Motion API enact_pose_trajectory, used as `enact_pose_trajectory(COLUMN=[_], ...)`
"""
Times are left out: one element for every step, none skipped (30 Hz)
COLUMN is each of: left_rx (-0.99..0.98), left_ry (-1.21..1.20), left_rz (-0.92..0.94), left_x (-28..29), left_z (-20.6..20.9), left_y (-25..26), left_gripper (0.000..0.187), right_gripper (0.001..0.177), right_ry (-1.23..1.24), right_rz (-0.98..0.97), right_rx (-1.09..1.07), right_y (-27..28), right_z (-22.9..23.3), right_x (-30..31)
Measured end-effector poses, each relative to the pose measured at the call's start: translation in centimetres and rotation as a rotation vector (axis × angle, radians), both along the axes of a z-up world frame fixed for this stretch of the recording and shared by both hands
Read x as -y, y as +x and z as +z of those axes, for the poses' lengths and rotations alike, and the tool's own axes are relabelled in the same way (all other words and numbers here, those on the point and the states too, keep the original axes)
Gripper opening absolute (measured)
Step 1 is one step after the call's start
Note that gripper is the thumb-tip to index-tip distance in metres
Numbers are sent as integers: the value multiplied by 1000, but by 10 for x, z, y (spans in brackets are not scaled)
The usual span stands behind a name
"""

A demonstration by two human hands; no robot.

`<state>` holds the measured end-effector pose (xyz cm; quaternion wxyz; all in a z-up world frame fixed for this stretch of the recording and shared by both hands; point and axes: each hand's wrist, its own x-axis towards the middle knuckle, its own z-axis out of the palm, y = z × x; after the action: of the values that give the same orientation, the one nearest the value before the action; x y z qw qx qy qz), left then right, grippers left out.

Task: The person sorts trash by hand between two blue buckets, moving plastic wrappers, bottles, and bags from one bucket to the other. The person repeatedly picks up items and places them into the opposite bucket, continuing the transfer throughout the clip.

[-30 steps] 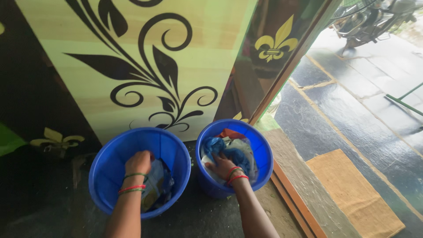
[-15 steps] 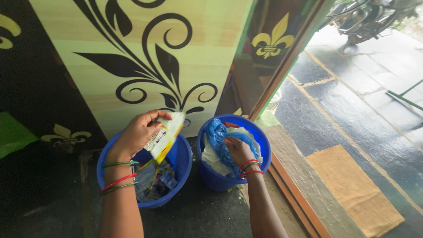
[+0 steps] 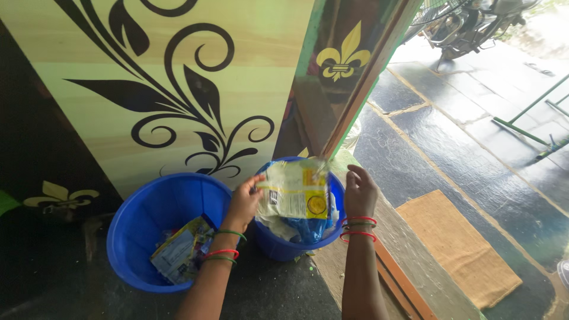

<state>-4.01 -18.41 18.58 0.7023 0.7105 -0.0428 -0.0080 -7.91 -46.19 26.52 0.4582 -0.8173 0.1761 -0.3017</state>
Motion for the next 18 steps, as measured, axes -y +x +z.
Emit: enact_pose_trajectory(left_rx=[69, 84, 97, 110, 126, 142, 158, 99, 40, -19, 31, 82, 38, -7, -3, 1, -21, -43], left_ry=[7, 33, 60, 86, 83, 79, 77, 130, 182, 234, 313, 392, 470, 549, 634, 719, 767, 815], left_rz=[7, 4, 2, 0, -21, -43, -62, -73, -84, -96, -57, -18, 25, 69, 87, 106, 110, 114], left_x=[6, 10, 14, 16, 16, 16, 12, 6, -4, -13, -26, -44, -61, -81, -101, -121, -138, -152], left_z=[-15, -26, -34, -38, -39, -37, -32, -26, -21, -15, -11, -8, -8, -11, -17, -26, -38, -51], left_y=[1, 3, 2, 1, 0, 0, 1, 1, 2, 5, 9, 14, 21, 27, 31, 35, 38, 39], left_gripper=[44, 46, 47, 49, 48, 48, 47, 46, 45, 44, 39, 34, 31, 28, 27, 26, 27, 28], right_gripper=[26, 27, 27, 27, 30, 33, 44, 56, 62, 68, 74, 76, 77, 79, 80, 80, 81, 82], right_ry=[-52, -162, -272, -382, -454, -526, -592, -655, -651, -646, -638, -624, -608, -593, -572, -552, -532, -524], right_rz=[19, 77, 136, 196, 265, 334, 339, 340, 360, 380, 398, 414, 429, 443, 457, 470, 485, 495], right_rx=[21, 52, 81, 110, 72, 34, -172, -380, -480, -579, -681, -721, -762, -802, -840, -878, -915, -949], right_y=[1, 2, 3, 5, 7, 10, 10, 7, 3, -1, -4, -6, -7, -7, -6, -4, -2, 1], right_z=[0, -3, -8, -14, -20, -24, -29, -33, -34, -35, -35, -34, -34, -35, -38, -42, -49, -57], right_x=[-2, -7, -16, -28, -42, -57, -74, -89, -98, -106, -112, -115, -117, -117, -118, -117, -115, -114])
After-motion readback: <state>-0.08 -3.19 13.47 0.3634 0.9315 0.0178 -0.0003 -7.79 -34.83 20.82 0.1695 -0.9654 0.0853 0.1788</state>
